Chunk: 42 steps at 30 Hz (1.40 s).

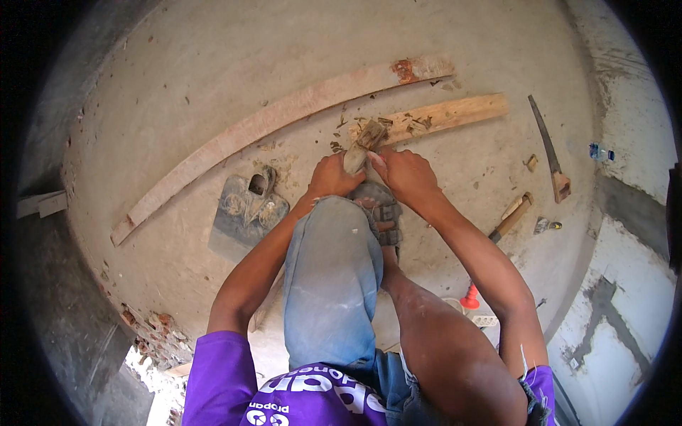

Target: The person sits on the floor and uses a chisel and a wooden mallet to carve a piece of wood. They repeatedly strike the chisel to shape the wood and occasionally use a knife to refine the edges.

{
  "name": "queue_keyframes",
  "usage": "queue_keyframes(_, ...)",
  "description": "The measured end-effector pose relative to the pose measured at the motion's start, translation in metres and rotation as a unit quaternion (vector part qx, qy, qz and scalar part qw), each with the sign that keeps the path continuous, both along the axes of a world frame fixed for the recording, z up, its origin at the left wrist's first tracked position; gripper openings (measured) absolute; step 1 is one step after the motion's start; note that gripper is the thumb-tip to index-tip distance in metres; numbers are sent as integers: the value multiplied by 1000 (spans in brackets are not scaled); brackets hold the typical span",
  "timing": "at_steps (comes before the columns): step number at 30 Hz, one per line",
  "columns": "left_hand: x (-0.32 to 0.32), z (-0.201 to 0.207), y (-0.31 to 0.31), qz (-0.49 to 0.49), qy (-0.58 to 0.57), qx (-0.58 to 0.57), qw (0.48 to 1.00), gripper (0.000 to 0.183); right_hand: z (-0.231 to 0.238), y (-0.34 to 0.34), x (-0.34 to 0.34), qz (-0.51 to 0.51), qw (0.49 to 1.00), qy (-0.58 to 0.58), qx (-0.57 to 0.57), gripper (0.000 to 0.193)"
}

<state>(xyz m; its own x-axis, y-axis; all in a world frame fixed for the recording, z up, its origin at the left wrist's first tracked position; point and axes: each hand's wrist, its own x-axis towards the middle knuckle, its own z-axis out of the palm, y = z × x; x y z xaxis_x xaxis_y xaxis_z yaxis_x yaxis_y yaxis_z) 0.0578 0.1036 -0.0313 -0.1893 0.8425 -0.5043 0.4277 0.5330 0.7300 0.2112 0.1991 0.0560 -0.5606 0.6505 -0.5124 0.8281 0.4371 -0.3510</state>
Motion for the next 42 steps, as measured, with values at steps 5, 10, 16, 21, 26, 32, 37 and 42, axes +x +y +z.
queue_keyframes(5,9,4,-2,-16,72,8,997,55,-9,5,18,-38,994,94,-44,52)
queue_keyframes(10,12,16,-2,-30,106,-27,994,62,0,23,33,-222,943,202,-145,53)
queue_keyframes(16,20,24,2,-43,122,-10,992,66,-47,10,50,-23,973,227,-36,52)
queue_keyframes(21,18,16,-7,-15,153,17,988,58,-31,31,64,-290,925,218,-115,44)
queue_keyframes(26,19,15,-8,-4,150,26,988,58,-33,5,41,-182,959,194,-99,44)
queue_keyframes(32,19,23,-6,0,140,13,990,58,-23,9,17,-111,986,121,-41,50)
queue_keyframes(37,17,24,-5,-4,111,1,994,63,-30,3,13,-97,988,118,-31,52)
queue_keyframes(42,17,23,-4,-3,103,-18,995,61,-31,3,13,-68,993,92,-14,52)
